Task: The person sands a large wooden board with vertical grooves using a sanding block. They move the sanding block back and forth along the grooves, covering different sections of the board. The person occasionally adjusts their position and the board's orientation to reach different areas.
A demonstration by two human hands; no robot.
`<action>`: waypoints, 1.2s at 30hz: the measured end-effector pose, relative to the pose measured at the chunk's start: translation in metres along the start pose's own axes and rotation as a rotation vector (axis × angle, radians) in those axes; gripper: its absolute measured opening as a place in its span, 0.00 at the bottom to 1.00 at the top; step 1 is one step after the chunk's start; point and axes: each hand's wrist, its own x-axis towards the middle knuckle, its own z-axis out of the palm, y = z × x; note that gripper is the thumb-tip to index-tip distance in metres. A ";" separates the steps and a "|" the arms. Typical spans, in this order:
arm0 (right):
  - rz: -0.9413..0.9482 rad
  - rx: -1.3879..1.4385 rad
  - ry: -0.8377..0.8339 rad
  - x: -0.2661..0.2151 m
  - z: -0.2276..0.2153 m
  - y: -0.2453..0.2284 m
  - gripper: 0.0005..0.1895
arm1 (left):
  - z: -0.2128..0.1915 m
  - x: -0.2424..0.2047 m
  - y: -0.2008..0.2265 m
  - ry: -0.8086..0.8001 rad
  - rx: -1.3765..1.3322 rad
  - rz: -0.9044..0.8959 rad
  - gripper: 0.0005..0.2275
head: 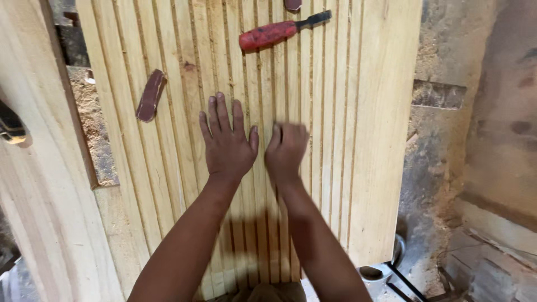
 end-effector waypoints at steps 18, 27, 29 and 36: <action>-0.071 0.020 0.050 0.055 0.030 0.014 0.03 | 0.001 -0.010 0.002 0.011 0.013 0.008 0.30; -0.051 0.084 0.014 0.025 0.005 0.003 0.03 | -0.002 -0.003 0.002 0.008 0.003 0.003 0.31; -0.106 0.054 0.053 0.061 0.025 0.006 0.03 | -0.001 -0.001 0.002 0.014 0.000 0.005 0.31; -0.038 0.120 -0.040 0.053 0.015 0.012 0.05 | -0.002 -0.001 0.004 0.049 -0.005 0.014 0.30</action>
